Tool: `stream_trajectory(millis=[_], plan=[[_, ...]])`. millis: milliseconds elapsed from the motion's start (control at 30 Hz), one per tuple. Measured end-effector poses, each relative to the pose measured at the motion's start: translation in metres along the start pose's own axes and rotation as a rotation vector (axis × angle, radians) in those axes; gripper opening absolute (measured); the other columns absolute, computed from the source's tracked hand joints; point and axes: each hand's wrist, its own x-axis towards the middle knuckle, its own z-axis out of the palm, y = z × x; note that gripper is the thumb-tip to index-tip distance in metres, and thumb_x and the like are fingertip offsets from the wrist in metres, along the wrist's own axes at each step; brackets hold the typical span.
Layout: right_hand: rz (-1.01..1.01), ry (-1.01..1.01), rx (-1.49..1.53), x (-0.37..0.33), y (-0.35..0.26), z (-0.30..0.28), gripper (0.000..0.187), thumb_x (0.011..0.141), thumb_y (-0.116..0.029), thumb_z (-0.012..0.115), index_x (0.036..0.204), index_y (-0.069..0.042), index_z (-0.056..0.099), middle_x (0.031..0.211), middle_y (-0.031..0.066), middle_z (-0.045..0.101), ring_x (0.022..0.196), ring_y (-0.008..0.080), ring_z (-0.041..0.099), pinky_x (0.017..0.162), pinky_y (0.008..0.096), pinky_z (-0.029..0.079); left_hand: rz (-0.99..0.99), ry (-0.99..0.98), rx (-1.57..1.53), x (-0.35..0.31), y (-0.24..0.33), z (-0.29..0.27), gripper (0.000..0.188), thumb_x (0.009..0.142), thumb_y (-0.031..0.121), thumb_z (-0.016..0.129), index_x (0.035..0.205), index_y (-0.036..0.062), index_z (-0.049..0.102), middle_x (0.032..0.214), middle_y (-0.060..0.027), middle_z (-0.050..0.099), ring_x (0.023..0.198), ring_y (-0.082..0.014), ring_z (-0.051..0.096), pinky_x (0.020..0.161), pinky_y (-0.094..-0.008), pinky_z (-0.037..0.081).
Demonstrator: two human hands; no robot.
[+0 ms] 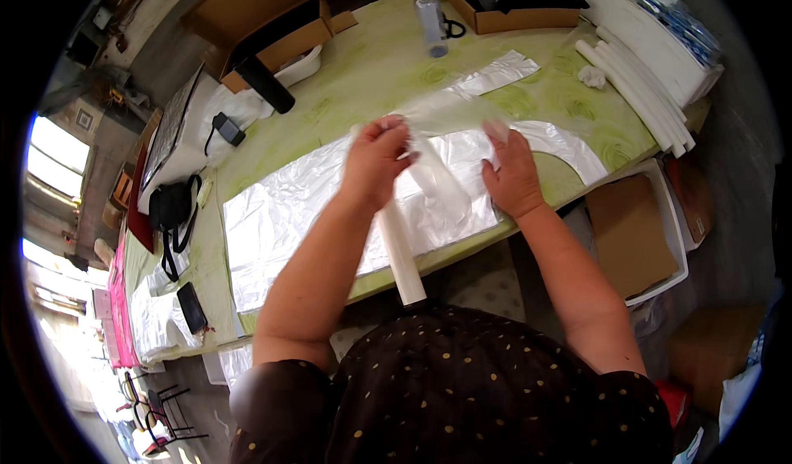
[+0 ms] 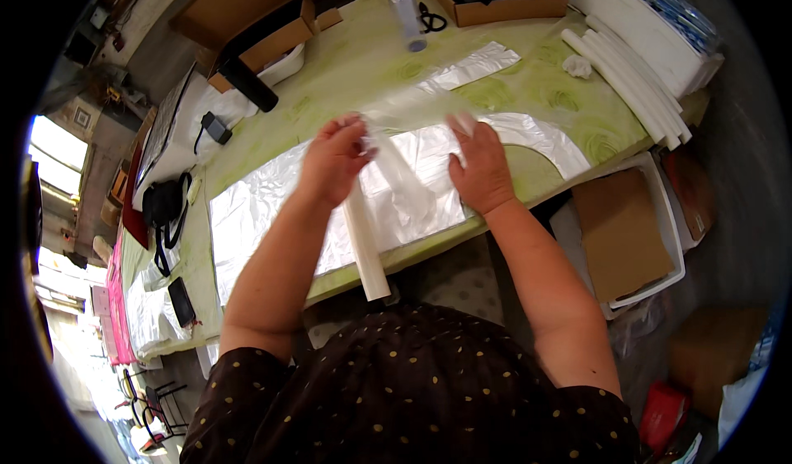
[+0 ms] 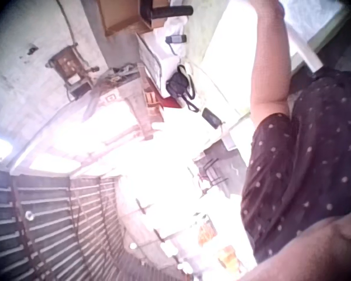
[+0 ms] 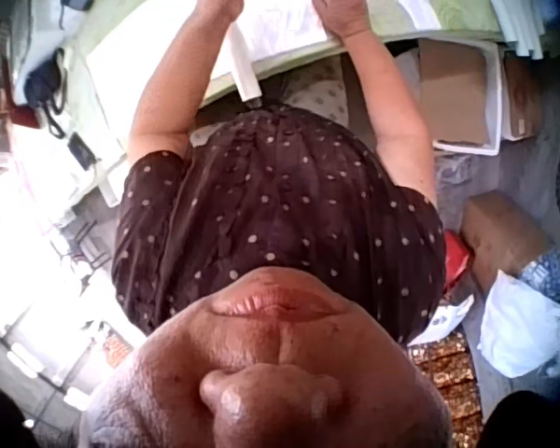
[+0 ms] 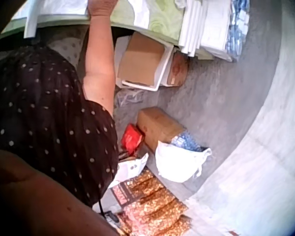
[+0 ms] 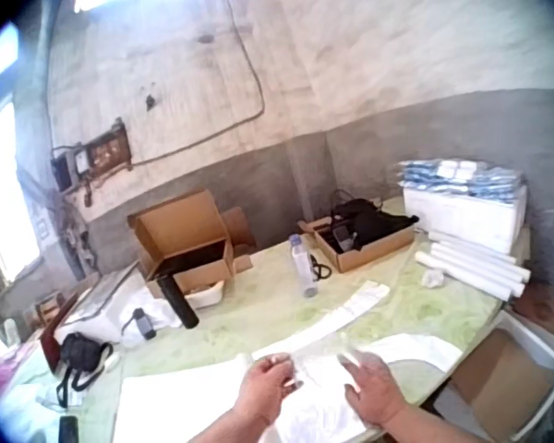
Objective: The person wraps a white rectangular item in clear plastic wrap on a work table. They roll the item in the wrap, fold the edges, and place the finished package into a white bin. The process is repeated for multiple items.
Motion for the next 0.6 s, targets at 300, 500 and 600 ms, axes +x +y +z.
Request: stream_trajectory(millis=[300, 500, 600], plan=[[0.049, -0.073, -0.013, 0.003, 0.0, 0.009, 0.055, 0.079, -0.002, 0.068, 0.133, -0.004, 0.059, 0.118, 0.0167, 0.066, 0.109, 0.0363, 0.059, 0.104, 0.0462, 0.045, -0.134, 0.601, 0.505, -0.083, 0.069, -0.24, 0.052, 0.09, 0.017, 0.076, 0.137, 0.0122, 0.055, 0.093, 0.0037, 0.062, 0.079, -0.0083, 0.058, 0.073, -0.0282, 0.052], [0.057, -0.075, -0.069, -0.002, 0.007, 0.011, 0.051, 0.078, -0.002, 0.069, 0.128, -0.005, 0.062, 0.112, 0.0158, 0.067, 0.107, 0.0363, 0.06, 0.103, 0.046, 0.046, 0.254, 0.665, 1.339, -0.072, 0.024, -0.262, 0.045, 0.082, 0.012, 0.077, 0.126, 0.0085, 0.064, 0.115, -0.0117, 0.064, 0.101, -0.0262, 0.063, 0.085, -0.0389, 0.053], [0.057, -0.068, -0.081, -0.001, 0.008, 0.012, 0.047, 0.078, -0.003, 0.068, 0.125, -0.006, 0.064, 0.111, 0.0155, 0.067, 0.106, 0.0365, 0.06, 0.102, 0.0462, 0.046, 0.575, 0.443, 1.24, -0.067, 0.01, -0.211, 0.035, 0.083, 0.005, 0.072, 0.117, 0.0096, 0.065, 0.125, -0.0153, 0.061, 0.114, -0.0325, 0.059, 0.097, -0.0428, 0.049]])
